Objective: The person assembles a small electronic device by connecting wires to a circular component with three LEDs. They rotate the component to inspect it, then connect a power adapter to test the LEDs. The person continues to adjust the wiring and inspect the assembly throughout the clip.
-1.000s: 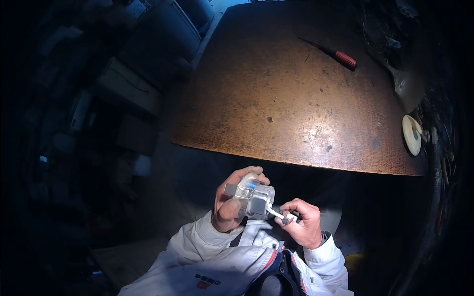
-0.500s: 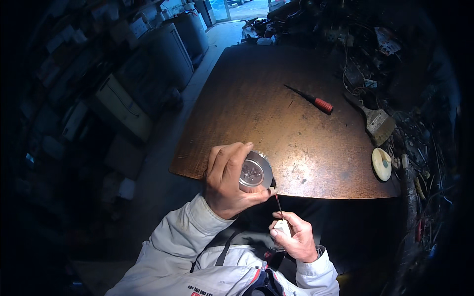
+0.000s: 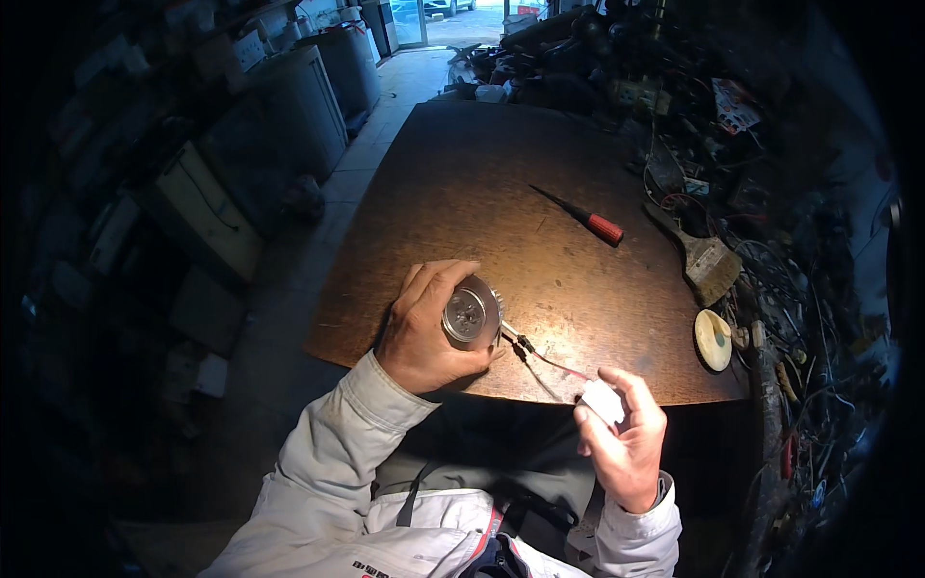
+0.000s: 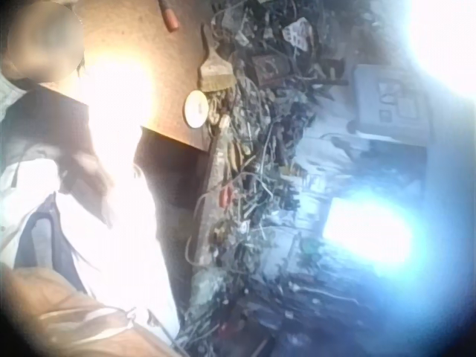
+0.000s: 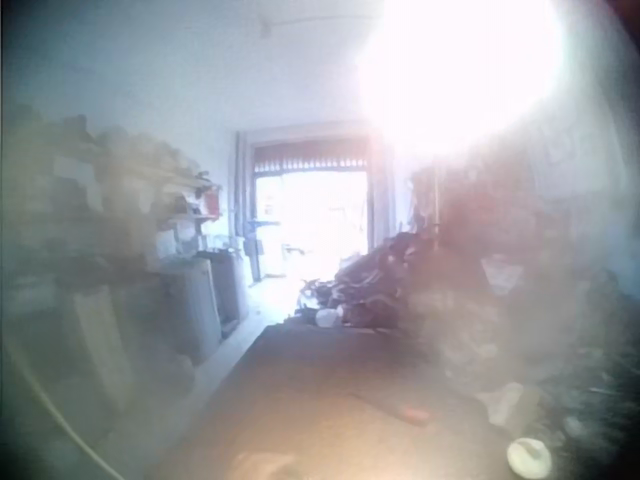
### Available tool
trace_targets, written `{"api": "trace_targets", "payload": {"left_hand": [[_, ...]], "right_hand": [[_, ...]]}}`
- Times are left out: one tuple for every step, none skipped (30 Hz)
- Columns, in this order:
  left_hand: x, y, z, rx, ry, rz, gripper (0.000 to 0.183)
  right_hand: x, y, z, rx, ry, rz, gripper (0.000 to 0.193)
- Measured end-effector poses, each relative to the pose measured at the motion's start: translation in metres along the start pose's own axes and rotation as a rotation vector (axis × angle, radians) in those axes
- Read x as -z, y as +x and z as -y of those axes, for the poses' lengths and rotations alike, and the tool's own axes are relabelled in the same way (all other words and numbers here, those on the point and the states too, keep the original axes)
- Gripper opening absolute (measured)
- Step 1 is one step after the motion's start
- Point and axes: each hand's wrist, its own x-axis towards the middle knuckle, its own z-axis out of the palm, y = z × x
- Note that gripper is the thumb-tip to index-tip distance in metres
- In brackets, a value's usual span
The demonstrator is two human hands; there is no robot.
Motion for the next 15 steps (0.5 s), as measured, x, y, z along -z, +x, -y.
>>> {"api": "trace_targets", "payload": {"left_hand": [[0.002,0.000,0.002,-0.010,-0.022,0.016,0.094],[0.004,0.000,-0.001,-0.018,-0.019,0.021,0.091],[0.003,0.000,0.000,-0.067,0.011,0.026,0.089],[0.000,-0.001,0.000,-0.115,0.040,0.031,0.088],[-0.001,-0.002,0.001,-0.159,0.066,0.032,0.087],[-0.001,-0.001,-0.001,-0.208,0.035,0.058,0.083],[-0.001,-0.001,-0.002,-0.219,0.011,0.069,0.084],[0.001,-0.002,-0.002,-0.231,-0.008,0.083,0.086],[0.002,-0.002,-0.002,-0.243,-0.027,0.096,0.087],[0.003,-0.002,-0.003,-0.239,-0.057,0.104,0.086],[0.005,-0.001,-0.004,-0.208,-0.053,0.121,0.085],[0.007,0.000,-0.006,-0.178,-0.048,0.138,0.084],[0.008,0.001,-0.007,-0.147,-0.044,0.155,0.083],[0.011,0.003,-0.007,-0.116,-0.054,0.172,0.079],[0.010,0.004,-0.007,-0.112,-0.013,0.147,0.079]], "right_hand": [[0.003,0.010,0.004,-0.016,0.108,-0.029,0.045],[0.006,0.022,0.004,-0.008,0.139,-0.032,0.041],[0.010,0.035,0.000,0.002,0.175,-0.041,0.038],[0.013,0.047,-0.004,0.030,0.196,-0.059,0.036],[0.016,0.059,-0.008,0.029,0.196,-0.064,0.035],[0.017,0.068,-0.011,0.040,0.264,-0.084,0.035],[0.018,0.075,-0.014,0.051,0.332,-0.103,0.035],[0.019,0.081,-0.019,0.068,0.360,-0.085,0.035],[0.018,0.085,-0.022,0.062,0.379,-0.088,0.035],[0.016,0.087,-0.024,0.055,0.398,-0.092,0.035],[0.014,0.088,-0.026,0.047,0.419,-0.093,0.036],[0.015,0.088,-0.026,0.052,0.412,-0.086,0.038],[0.015,0.087,-0.028,0.069,0.417,-0.101,0.039],[0.015,0.086,-0.030,0.084,0.425,-0.115,0.040],[0.014,0.085,-0.032,0.099,0.433,-0.130,0.040]]}}
